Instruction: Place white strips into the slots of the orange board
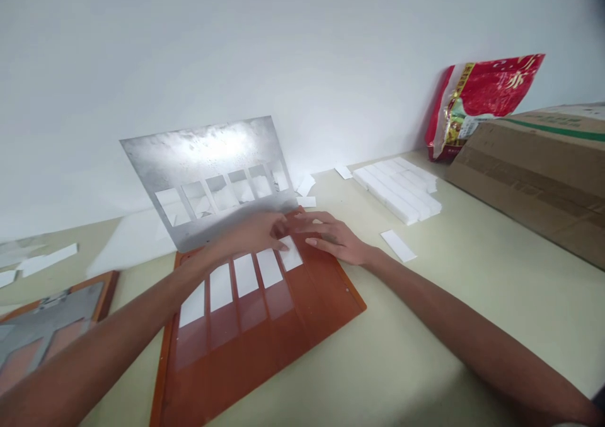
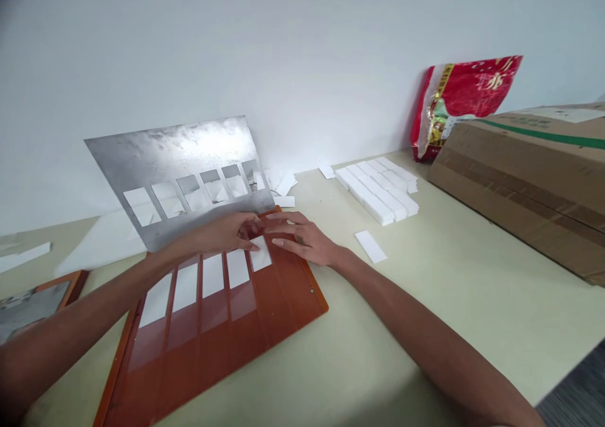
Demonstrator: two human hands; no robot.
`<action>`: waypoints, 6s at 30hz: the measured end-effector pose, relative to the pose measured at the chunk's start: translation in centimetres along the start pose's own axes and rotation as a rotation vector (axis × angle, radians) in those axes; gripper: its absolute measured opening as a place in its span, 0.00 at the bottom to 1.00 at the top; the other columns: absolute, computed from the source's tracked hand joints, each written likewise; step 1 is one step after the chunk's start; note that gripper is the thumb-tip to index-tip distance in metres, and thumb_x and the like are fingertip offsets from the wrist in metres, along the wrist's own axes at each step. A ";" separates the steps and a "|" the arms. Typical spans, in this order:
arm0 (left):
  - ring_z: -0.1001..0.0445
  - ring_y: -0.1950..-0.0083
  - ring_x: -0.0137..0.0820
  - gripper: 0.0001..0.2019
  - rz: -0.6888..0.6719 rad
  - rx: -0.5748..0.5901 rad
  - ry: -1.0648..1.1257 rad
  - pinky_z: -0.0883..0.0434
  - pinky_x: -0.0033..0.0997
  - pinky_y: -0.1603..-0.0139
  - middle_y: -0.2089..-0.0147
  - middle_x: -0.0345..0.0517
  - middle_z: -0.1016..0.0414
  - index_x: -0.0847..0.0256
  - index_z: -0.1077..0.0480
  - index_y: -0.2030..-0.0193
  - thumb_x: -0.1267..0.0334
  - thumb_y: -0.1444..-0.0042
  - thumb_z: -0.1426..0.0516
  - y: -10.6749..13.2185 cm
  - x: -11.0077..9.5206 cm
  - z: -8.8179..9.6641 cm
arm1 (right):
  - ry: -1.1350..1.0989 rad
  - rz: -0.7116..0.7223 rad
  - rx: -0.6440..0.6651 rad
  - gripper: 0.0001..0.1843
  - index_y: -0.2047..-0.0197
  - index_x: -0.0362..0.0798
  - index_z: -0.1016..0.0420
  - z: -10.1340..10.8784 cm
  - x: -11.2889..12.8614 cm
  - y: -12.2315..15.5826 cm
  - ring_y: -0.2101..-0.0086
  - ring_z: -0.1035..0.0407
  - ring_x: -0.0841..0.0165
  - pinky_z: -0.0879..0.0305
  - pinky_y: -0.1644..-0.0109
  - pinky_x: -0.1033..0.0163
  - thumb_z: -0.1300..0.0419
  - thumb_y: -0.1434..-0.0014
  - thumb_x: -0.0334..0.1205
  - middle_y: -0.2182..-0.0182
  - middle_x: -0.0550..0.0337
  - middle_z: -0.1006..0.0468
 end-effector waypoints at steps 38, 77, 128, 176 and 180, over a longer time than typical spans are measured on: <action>0.35 0.68 0.29 0.16 0.099 -0.227 0.545 0.39 0.30 0.67 0.70 0.43 0.27 0.59 0.21 0.67 0.47 0.47 0.36 8.2 -2.5 1.4 | -0.763 -0.632 0.132 0.18 0.69 0.41 0.18 -2.7 5.6 -0.9 0.70 0.30 0.68 0.35 0.60 0.62 0.23 0.60 0.44 0.70 0.53 0.20; 0.43 0.71 0.25 0.10 0.066 -0.294 0.368 0.45 0.28 0.71 0.73 0.36 0.36 0.55 0.24 0.74 0.55 0.46 0.37 13.9 -7.5 1.1 | -0.700 -0.559 0.273 0.31 0.82 0.45 0.49 -3.5 11.4 -1.1 0.77 0.62 0.78 0.65 0.72 0.62 0.28 0.48 0.40 0.80 0.69 0.56; 0.42 0.72 0.25 0.13 0.060 -0.359 0.443 0.43 0.28 0.72 0.74 0.38 0.33 0.55 0.23 0.74 0.49 0.46 0.37 15.3 -8.0 2.2 | -0.568 -0.523 0.197 0.08 0.69 0.42 0.20 -1.7 13.5 -1.2 0.73 0.42 0.74 0.44 0.70 0.67 0.41 0.44 0.31 0.74 0.61 0.29; 0.34 0.69 0.24 0.10 0.000 -0.422 0.591 0.36 0.23 0.71 0.71 0.37 0.26 0.53 0.21 0.69 0.50 0.44 0.36 14.9 -6.9 2.0 | -0.764 -0.525 0.069 0.17 0.80 0.43 0.28 -1.9 13.0 -1.7 0.76 0.49 0.77 0.53 0.71 0.65 0.28 0.48 0.39 0.81 0.66 0.42; 0.35 0.71 0.23 0.11 -0.005 -0.417 0.584 0.37 0.21 0.73 0.74 0.36 0.28 0.54 0.22 0.72 0.52 0.44 0.35 14.9 -7.3 2.0 | -0.744 -0.515 0.054 0.24 0.86 0.44 0.34 -1.8 13.0 -1.6 0.77 0.58 0.77 0.58 0.72 0.64 0.28 0.48 0.40 0.82 0.67 0.51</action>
Point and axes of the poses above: each hand's wrist, its own y-axis away from the middle knuckle, its own z-axis out of the back of the hand, x = y × z, the point moved 3 cm from there along -y, towards the middle knuckle
